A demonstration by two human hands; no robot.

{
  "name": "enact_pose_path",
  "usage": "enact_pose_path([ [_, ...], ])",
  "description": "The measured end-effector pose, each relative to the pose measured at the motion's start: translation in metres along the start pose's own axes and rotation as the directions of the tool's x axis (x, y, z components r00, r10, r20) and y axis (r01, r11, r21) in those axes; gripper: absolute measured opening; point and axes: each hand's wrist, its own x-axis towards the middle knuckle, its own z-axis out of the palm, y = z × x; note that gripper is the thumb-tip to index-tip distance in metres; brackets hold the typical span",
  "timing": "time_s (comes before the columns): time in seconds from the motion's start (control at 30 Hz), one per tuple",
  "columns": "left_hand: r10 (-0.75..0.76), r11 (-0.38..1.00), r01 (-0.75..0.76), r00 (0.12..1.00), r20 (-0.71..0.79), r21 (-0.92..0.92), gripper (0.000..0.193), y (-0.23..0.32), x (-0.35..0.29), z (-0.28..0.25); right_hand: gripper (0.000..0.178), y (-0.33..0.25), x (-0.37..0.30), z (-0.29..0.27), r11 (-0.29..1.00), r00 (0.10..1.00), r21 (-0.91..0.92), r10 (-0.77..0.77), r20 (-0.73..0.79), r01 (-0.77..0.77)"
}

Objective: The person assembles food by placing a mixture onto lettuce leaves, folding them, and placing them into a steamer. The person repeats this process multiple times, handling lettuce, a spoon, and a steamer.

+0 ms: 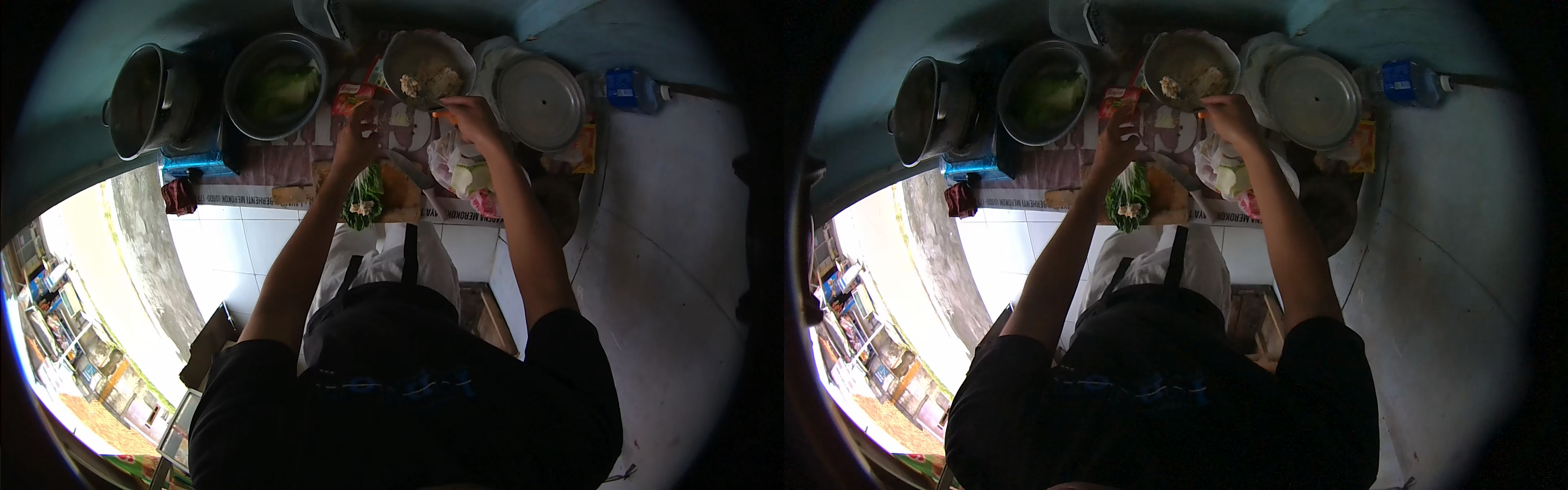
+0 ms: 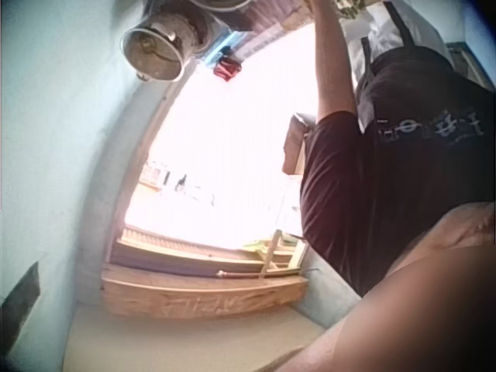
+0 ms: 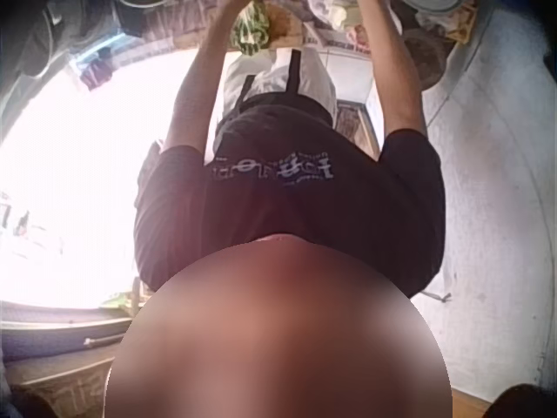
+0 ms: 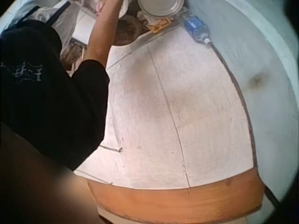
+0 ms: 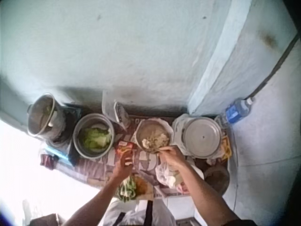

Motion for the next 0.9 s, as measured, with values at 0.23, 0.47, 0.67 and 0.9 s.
enact_pose_path([
  [0.23,-0.024,0.998,0.022,0.999,-0.041,-0.054,0.058,-0.041,-0.058,-0.045,0.026,0.012,-0.049,0.015,0.902,0.932,-0.251,-0.362,0.006,0.352],
  [0.47,0.11,0.981,-0.101,0.993,-0.047,0.163,0.056,-0.092,-0.117,-0.08,0.025,0.077,-0.123,0.123,0.847,0.907,-0.329,-0.407,0.105,0.418],
  [0.67,0.187,0.964,-0.2,0.979,0.086,0.175,0.054,-0.092,-0.141,-0.065,0.021,0.122,-0.143,0.166,0.809,0.914,-0.444,-0.401,0.064,0.386],
  [0.9,0.271,0.892,-0.253,0.963,0.005,0.374,0.044,-0.098,-0.147,-0.035,0.02,0.13,-0.144,0.178,0.779,0.879,-0.485,-0.475,-0.039,0.399],
])
